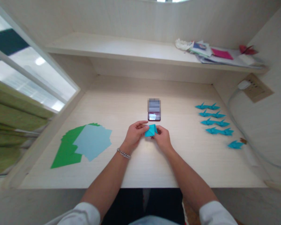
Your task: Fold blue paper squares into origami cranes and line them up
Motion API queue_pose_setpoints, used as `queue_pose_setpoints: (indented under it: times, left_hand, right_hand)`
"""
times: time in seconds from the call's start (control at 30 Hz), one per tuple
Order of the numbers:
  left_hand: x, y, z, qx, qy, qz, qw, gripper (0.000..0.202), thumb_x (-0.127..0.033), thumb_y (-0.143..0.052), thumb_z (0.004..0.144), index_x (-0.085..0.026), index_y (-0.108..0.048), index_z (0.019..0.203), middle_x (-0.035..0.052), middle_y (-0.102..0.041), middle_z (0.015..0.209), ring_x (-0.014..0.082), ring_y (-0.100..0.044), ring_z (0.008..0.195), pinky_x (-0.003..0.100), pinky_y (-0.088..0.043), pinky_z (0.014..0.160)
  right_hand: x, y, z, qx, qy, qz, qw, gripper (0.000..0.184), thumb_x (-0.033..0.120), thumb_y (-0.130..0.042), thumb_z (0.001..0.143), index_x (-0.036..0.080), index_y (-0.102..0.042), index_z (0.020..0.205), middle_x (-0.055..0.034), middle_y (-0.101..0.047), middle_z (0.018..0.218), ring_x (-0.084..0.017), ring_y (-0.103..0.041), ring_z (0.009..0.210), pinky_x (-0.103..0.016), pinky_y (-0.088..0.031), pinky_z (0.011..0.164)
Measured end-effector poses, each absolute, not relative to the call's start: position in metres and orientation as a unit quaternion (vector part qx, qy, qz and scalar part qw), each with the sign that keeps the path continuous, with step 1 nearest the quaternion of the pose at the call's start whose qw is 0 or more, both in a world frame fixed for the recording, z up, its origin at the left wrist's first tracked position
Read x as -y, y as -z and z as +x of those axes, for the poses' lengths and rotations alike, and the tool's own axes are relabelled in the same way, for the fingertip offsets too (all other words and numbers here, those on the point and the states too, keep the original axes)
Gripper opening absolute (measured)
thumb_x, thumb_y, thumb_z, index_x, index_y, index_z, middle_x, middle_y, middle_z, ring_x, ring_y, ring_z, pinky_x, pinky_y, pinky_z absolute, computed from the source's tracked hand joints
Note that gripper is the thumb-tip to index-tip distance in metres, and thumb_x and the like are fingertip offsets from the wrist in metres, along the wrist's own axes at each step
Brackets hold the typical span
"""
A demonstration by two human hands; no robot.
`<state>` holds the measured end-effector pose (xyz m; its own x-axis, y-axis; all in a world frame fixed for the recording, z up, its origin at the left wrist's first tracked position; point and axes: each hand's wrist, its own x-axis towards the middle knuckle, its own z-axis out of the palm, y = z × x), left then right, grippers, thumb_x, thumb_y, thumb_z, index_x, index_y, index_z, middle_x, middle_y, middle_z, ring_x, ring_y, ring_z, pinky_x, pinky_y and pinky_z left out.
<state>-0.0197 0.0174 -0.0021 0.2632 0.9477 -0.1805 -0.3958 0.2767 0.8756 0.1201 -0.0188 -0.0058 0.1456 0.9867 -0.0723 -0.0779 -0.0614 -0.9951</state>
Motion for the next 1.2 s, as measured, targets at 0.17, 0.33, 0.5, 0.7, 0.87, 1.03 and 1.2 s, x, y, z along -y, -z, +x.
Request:
queue_pose_setpoints:
  times: [0.17,0.33,0.5,0.7,0.87,1.03,1.2]
  left_hand:
    - [-0.019,0.003,-0.017,-0.388,-0.528,0.327,0.681,0.042,-0.025,-0.079,0.062,-0.013,-0.065,0.100,0.0049,-0.069,0.077,0.0133,-0.062,0.067,0.028,-0.050,0.066]
    - [-0.019,0.007,-0.013,-0.404,-0.561,0.322,0.647,0.043,-0.025,-0.079,0.061,-0.013,-0.063,0.100,0.0043,-0.068,0.078,0.0129,-0.062,0.069,0.028,-0.050,0.068]
    - [-0.019,0.008,-0.017,-0.378,-0.503,0.408,0.661,0.043,-0.022,-0.080,0.060,-0.013,-0.064,0.099,0.0057,-0.069,0.082,0.0144,-0.064,0.074,0.029,-0.050,0.073]
    - [-0.017,0.004,-0.021,-0.372,-0.443,0.500,0.645,0.037,-0.023,-0.078,0.064,-0.013,-0.066,0.099,0.0079,-0.070,0.090,0.0170,-0.064,0.081,0.031,-0.051,0.077]
    - [-0.016,0.004,-0.018,-0.394,-0.447,0.513,0.618,0.034,-0.029,-0.075,0.067,-0.014,-0.067,0.097,0.0087,-0.071,0.091,0.0185,-0.065,0.079,0.033,-0.053,0.074]
    - [-0.016,0.007,-0.017,-0.407,-0.454,0.516,0.602,0.031,-0.028,-0.077,0.065,-0.013,-0.067,0.090,0.0076,-0.071,0.086,0.0177,-0.065,0.076,0.032,-0.053,0.073]
    - [-0.016,0.009,-0.017,-0.414,-0.445,0.517,0.603,0.030,-0.028,-0.077,0.064,-0.013,-0.066,0.088,0.0063,-0.070,0.082,0.0161,-0.064,0.072,0.030,-0.052,0.070]
  right_hand:
    - [0.020,0.003,0.120,0.355,-0.580,-0.457,0.572,0.032,0.032,-0.065,0.070,0.017,-0.065,0.099,-0.0044,-0.068,0.080,-0.018,-0.064,0.067,-0.029,-0.053,0.059]
    - [0.021,0.003,0.116,0.379,-0.540,-0.459,0.595,0.048,0.031,-0.072,0.066,0.019,-0.059,0.111,-0.0059,-0.069,0.092,-0.019,-0.065,0.078,-0.032,-0.054,0.069]
    - [0.018,0.007,0.121,0.408,-0.444,-0.518,0.607,0.045,0.025,-0.069,0.068,0.018,-0.058,0.111,-0.0071,-0.069,0.094,-0.020,-0.065,0.083,-0.032,-0.053,0.072]
    - [0.020,0.001,0.132,0.479,-0.399,-0.543,0.563,0.034,0.022,-0.063,0.073,0.019,-0.063,0.107,-0.0063,-0.071,0.094,-0.020,-0.066,0.084,-0.033,-0.053,0.072]
    - [0.020,0.002,0.132,0.489,-0.401,-0.542,0.553,0.031,0.020,-0.062,0.073,0.019,-0.064,0.104,-0.0060,-0.071,0.092,-0.021,-0.066,0.084,-0.032,-0.053,0.071]
    - [0.018,0.007,0.130,0.480,-0.415,-0.533,0.560,0.030,0.022,-0.063,0.073,0.019,-0.065,0.102,-0.0066,-0.071,0.093,-0.021,-0.066,0.084,-0.032,-0.054,0.072]
    - [0.016,0.012,0.131,0.459,-0.435,-0.534,0.562,0.029,0.023,-0.065,0.072,0.019,-0.067,0.100,-0.0067,-0.072,0.093,-0.021,-0.067,0.081,-0.034,-0.054,0.075]
